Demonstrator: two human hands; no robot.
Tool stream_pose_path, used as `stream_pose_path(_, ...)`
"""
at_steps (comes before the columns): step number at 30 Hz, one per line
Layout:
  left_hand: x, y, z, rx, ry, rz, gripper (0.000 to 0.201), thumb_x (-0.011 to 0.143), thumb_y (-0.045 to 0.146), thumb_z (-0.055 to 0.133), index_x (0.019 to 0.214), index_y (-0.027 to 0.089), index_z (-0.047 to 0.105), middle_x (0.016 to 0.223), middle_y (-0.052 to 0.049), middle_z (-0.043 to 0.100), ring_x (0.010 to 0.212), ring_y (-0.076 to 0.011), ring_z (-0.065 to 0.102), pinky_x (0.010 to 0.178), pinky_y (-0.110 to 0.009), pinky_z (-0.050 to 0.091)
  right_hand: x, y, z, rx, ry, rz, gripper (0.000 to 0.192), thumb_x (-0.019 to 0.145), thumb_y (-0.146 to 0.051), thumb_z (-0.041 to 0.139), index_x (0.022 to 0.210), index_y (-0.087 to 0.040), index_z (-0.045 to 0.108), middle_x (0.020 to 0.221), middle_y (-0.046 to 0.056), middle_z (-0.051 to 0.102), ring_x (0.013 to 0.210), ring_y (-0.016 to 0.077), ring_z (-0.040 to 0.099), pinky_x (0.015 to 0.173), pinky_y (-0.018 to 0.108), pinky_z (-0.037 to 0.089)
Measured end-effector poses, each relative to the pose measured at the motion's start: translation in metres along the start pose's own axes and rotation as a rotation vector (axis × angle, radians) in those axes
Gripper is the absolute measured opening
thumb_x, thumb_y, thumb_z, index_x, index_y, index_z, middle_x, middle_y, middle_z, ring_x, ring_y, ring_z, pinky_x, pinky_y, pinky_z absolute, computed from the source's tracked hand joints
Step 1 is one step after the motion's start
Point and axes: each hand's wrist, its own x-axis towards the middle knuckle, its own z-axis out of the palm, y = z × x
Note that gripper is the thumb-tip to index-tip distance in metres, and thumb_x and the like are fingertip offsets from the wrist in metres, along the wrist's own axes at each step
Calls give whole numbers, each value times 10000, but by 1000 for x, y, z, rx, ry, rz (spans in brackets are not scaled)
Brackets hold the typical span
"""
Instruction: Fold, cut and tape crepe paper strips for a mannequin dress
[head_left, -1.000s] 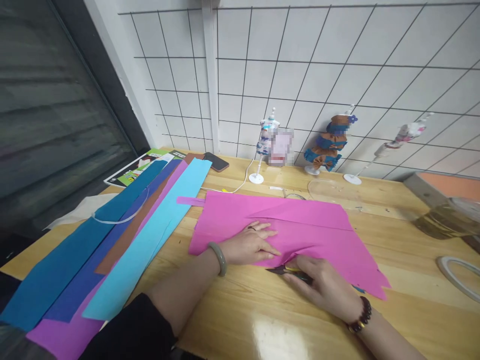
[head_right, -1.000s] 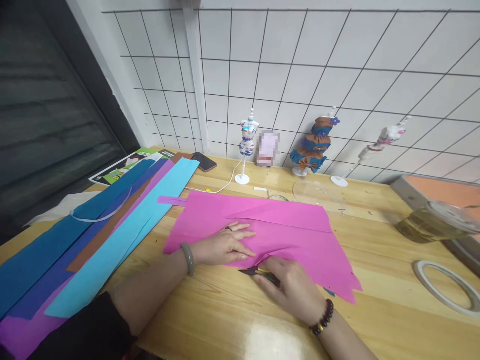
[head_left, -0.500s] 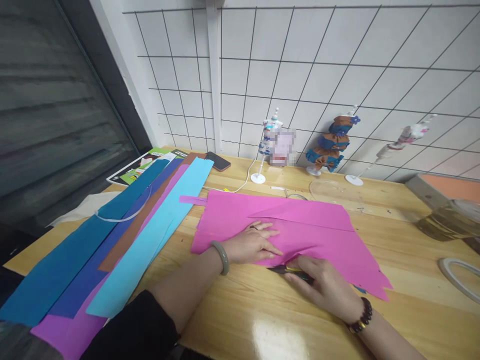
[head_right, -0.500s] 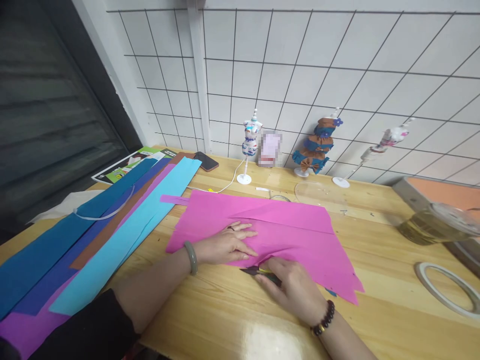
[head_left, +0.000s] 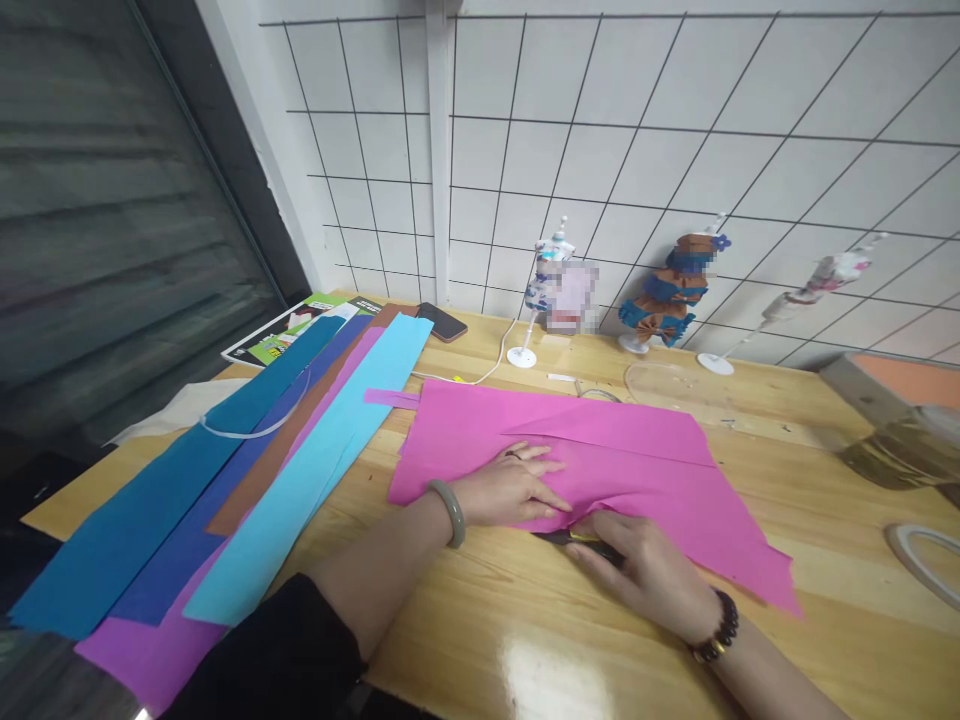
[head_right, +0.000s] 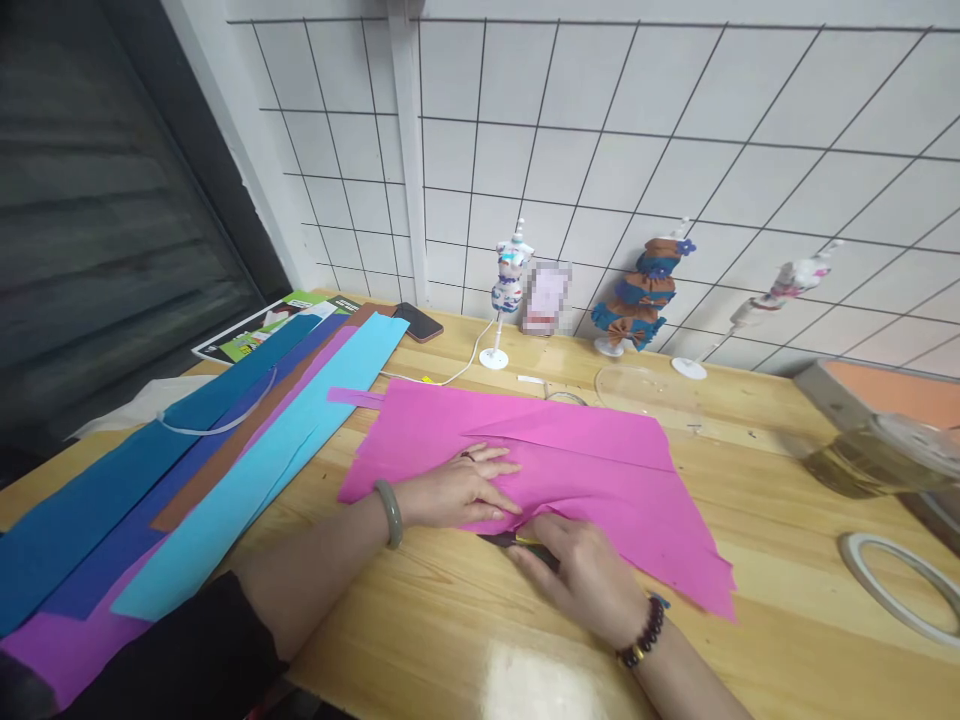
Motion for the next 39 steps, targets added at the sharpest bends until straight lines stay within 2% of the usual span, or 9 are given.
stream_pose_path(3,0,0,0,11,5,3,284,882,379,474,1092,289,643,1400,-10,401,1357,-217,197,1102,-382,171,-1,1,0,22,0,-2,230,899,-366,423,870,-193,571,739,36,624,656,143,574,600,280,405)
stream_pose_path(10,0,0,0,5,10,8,291,884,368,472,1097,270,643,1397,-29,405,1354,-224,205,1106,-391,159,2,-4,-1,-31,-17,-1,259,891,-381,424,766,-186,540,676,26,594,593,139,543,553,281,392)
stream_pose_path(17,-1,0,-2,-4,-15,9,283,885,360,470,1098,277,638,1406,-6,392,1359,-222,189,1109,-402,144,7,-5,2,-10,-9,-44,237,893,-361,432,920,-187,591,774,63,649,704,161,600,640,295,446)
stream_pose_path(22,-1,0,0,-21,-7,9,285,883,364,474,1098,277,639,1404,-9,395,1361,-218,184,1111,-407,145,6,-6,2,-9,13,-37,235,898,-351,427,915,-190,597,784,60,656,702,157,602,641,294,452)
stream_pose_path(25,-4,-1,-6,-56,-7,-12,303,887,360,463,1116,255,632,1433,-20,346,1366,-222,167,1109,-403,169,6,-7,2,-7,-9,-6,232,896,-361,427,892,-196,590,779,51,642,700,155,592,638,292,445)
stream_pose_path(29,-14,-4,-27,-91,32,-50,307,846,376,530,1108,258,639,1460,0,291,1375,-231,128,1116,-392,157,5,-6,2,-20,-29,14,243,895,-379,423,864,-194,577,756,43,624,688,155,585,636,295,441)
stream_pose_path(34,-26,-10,-43,-115,-173,-114,251,784,292,616,1018,231,681,1444,-41,324,1357,-252,197,1085,-401,215,5,-5,3,-26,-15,0,231,894,-375,425,864,-199,572,750,43,623,679,154,582,626,291,440)
stream_pose_path(39,-30,-15,-40,-137,-180,-115,254,769,234,630,1018,244,679,1452,-34,307,1354,-239,208,1082,-389,213,5,-7,2,-27,-18,-2,243,894,-383,417,796,-203,547,714,31,612,635,146,566,592,287,431)
